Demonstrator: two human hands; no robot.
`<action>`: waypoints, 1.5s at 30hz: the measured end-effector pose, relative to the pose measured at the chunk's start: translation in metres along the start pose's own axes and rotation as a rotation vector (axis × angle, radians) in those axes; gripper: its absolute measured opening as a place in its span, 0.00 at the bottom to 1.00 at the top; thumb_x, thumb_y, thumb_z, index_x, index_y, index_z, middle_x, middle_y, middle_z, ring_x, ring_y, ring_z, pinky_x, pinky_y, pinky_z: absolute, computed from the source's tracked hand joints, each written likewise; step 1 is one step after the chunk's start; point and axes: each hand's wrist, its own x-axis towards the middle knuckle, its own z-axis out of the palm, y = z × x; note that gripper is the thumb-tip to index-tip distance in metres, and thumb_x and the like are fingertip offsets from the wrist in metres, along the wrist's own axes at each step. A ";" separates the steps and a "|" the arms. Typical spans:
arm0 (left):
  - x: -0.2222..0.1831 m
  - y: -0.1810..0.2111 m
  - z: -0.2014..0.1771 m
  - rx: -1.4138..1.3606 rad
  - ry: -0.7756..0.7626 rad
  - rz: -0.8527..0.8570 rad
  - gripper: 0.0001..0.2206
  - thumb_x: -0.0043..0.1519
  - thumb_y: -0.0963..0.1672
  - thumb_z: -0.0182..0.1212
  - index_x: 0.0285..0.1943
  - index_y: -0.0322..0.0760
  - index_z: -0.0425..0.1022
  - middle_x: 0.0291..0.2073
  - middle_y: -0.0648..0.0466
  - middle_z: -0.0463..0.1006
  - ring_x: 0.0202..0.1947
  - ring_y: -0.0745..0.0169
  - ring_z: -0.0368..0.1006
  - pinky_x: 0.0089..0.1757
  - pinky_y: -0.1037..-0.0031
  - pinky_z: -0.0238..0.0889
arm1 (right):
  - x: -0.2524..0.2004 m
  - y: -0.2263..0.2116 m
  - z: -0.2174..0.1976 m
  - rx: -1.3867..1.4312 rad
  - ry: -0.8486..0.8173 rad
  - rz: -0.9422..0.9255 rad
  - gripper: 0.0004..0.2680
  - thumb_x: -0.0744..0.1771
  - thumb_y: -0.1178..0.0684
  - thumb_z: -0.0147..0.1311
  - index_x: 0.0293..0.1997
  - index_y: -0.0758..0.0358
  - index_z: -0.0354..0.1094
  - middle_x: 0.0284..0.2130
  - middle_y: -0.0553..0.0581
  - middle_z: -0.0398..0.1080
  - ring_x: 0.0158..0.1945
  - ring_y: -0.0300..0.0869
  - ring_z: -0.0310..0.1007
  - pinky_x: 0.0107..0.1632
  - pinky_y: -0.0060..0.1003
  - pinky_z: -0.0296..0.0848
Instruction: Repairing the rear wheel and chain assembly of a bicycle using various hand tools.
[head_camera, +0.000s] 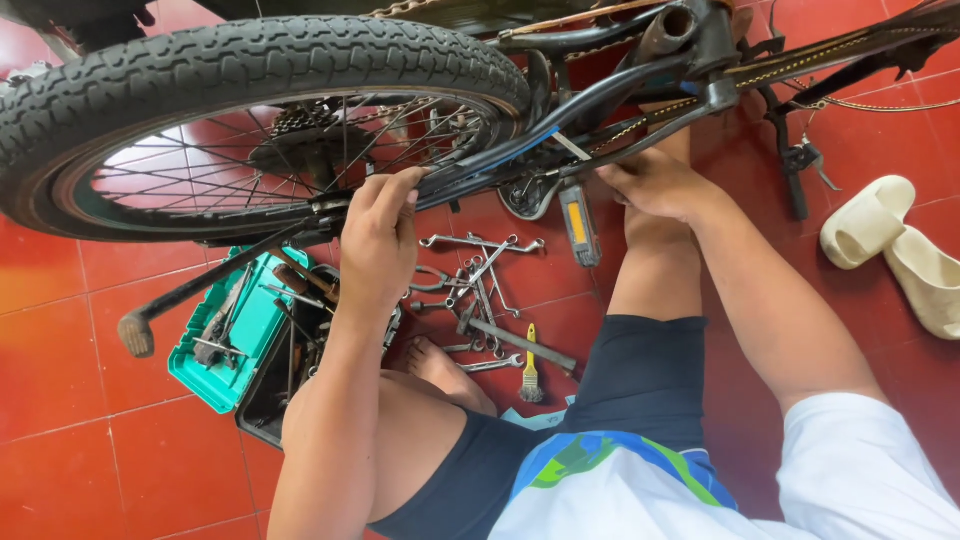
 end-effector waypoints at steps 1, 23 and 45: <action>-0.001 0.000 0.000 -0.001 0.002 -0.001 0.11 0.72 0.39 0.51 0.59 0.43 0.76 0.41 0.53 0.75 0.44 0.50 0.77 0.47 0.63 0.72 | 0.005 0.004 0.002 -0.002 0.000 0.000 0.16 0.74 0.45 0.45 0.33 0.64 0.70 0.19 0.56 0.66 0.25 0.42 0.67 0.26 0.37 0.67; -0.005 -0.003 0.011 -0.004 0.064 -0.032 0.10 0.72 0.40 0.53 0.58 0.45 0.77 0.40 0.54 0.75 0.43 0.50 0.76 0.47 0.62 0.71 | 0.003 0.014 0.136 1.193 0.060 -0.103 0.14 0.69 0.42 0.47 0.50 0.63 0.64 0.22 0.52 0.58 0.23 0.40 0.59 0.29 0.34 0.62; -0.001 -0.001 0.000 0.037 0.023 -0.005 0.12 0.70 0.39 0.56 0.59 0.48 0.77 0.41 0.56 0.75 0.44 0.55 0.77 0.49 0.66 0.72 | -0.019 -0.027 0.150 1.207 0.270 -0.152 0.08 0.72 0.47 0.50 0.40 0.57 0.58 0.18 0.47 0.51 0.16 0.37 0.56 0.20 0.28 0.59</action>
